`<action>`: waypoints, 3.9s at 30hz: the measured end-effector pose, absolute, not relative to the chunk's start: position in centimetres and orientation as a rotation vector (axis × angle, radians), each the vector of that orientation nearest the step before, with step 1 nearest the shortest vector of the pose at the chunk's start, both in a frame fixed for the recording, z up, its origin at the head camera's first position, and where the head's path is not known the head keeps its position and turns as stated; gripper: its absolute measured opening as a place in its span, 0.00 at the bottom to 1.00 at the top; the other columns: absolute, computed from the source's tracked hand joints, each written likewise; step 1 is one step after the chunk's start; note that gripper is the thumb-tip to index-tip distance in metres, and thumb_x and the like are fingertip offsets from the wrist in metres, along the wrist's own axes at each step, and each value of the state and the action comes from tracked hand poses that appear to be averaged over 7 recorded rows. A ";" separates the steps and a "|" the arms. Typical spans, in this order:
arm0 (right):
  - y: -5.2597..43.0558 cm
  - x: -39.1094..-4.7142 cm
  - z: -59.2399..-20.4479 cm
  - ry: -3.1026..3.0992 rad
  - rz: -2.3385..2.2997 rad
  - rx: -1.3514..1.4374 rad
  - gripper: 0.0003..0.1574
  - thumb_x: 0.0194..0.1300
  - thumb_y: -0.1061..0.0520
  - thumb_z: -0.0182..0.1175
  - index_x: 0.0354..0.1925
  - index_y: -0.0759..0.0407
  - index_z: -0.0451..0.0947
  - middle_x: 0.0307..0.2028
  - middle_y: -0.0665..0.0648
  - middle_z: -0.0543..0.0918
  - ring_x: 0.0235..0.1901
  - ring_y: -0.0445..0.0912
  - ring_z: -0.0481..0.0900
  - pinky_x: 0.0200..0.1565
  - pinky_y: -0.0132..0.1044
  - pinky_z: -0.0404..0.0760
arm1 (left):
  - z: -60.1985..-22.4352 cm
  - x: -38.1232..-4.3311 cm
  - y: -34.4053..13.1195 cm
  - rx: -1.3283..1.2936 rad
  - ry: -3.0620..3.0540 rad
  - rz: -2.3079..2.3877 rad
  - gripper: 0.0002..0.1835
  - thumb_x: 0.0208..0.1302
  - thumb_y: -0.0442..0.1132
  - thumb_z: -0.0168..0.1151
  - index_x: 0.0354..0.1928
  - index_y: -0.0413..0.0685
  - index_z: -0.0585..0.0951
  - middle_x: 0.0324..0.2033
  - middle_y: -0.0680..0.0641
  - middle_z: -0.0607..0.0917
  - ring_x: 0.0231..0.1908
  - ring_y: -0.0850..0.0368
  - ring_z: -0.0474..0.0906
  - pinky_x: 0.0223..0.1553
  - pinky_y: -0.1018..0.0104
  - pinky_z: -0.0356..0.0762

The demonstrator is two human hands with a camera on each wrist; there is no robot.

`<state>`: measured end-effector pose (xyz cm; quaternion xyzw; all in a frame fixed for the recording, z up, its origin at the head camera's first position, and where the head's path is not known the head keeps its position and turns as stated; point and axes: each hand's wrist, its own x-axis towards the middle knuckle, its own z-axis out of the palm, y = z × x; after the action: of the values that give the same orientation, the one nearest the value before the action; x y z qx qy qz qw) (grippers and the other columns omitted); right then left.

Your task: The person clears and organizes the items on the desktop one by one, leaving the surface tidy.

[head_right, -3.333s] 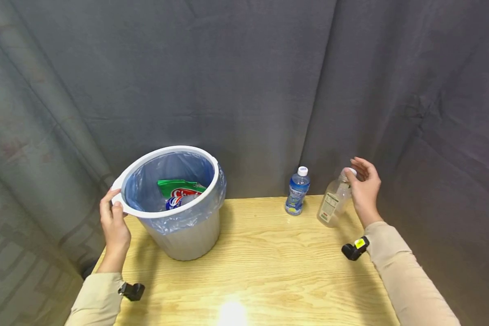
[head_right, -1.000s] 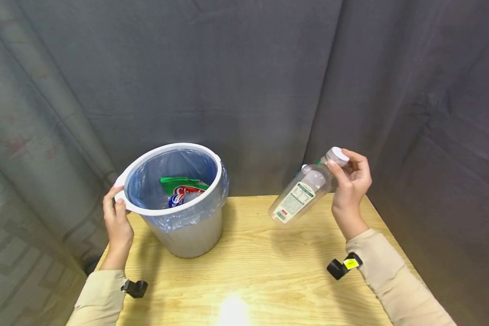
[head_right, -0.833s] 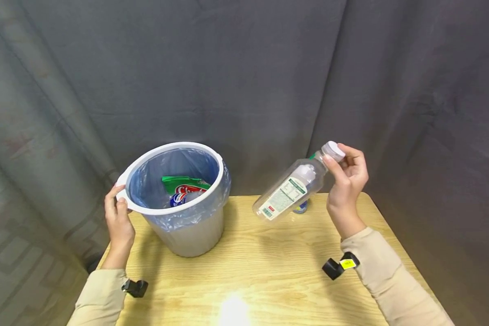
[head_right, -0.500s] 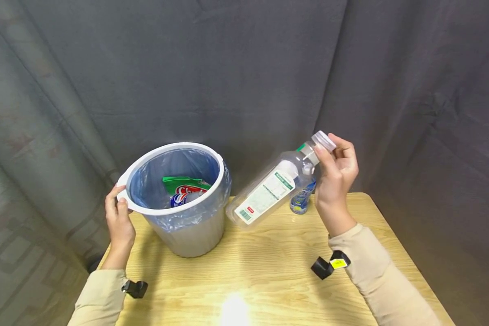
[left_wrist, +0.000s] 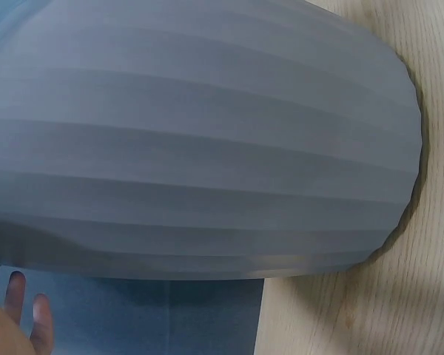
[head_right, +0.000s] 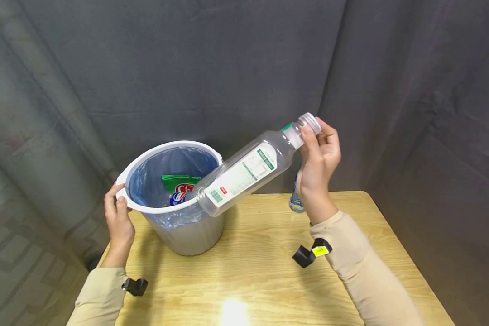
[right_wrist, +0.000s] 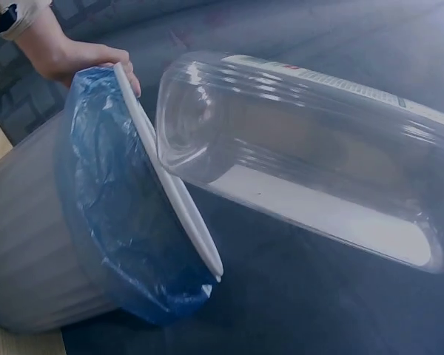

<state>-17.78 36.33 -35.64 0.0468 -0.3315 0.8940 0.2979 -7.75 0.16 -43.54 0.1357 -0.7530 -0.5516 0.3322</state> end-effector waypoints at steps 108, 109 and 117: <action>43.2 -22.8 -51.7 -2.247 1.550 0.157 0.23 0.65 0.62 0.64 0.58 0.63 0.78 0.54 0.62 0.82 0.54 0.55 0.76 0.58 0.44 0.70 | -47.8 -9.2 -1.9 0.357 -1.949 -1.430 0.21 0.69 0.35 0.44 0.62 0.38 0.73 0.70 0.45 0.65 0.53 0.63 0.62 0.46 0.70 0.60; 43.5 -22.9 -52.0 -2.243 1.547 0.126 0.22 0.65 0.62 0.64 0.58 0.64 0.78 0.54 0.62 0.82 0.54 0.55 0.76 0.58 0.45 0.70 | -47.8 -9.2 -1.9 0.358 -1.950 -1.432 0.21 0.70 0.35 0.44 0.62 0.38 0.73 0.70 0.44 0.64 0.53 0.63 0.62 0.46 0.69 0.59; 45.2 -24.0 -53.8 -2.323 1.557 -0.050 0.27 0.66 0.60 0.65 0.62 0.64 0.75 0.58 0.64 0.79 0.60 0.57 0.71 0.62 0.50 0.65 | -47.4 -9.1 -1.6 0.346 -1.955 -1.431 0.21 0.70 0.36 0.44 0.62 0.39 0.73 0.70 0.45 0.65 0.55 0.63 0.61 0.47 0.69 0.59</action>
<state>-23.99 45.18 -53.80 -0.0177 -0.8182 0.5485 0.1713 -9.06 -1.63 -47.41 0.1328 -0.7512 -0.5499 0.3401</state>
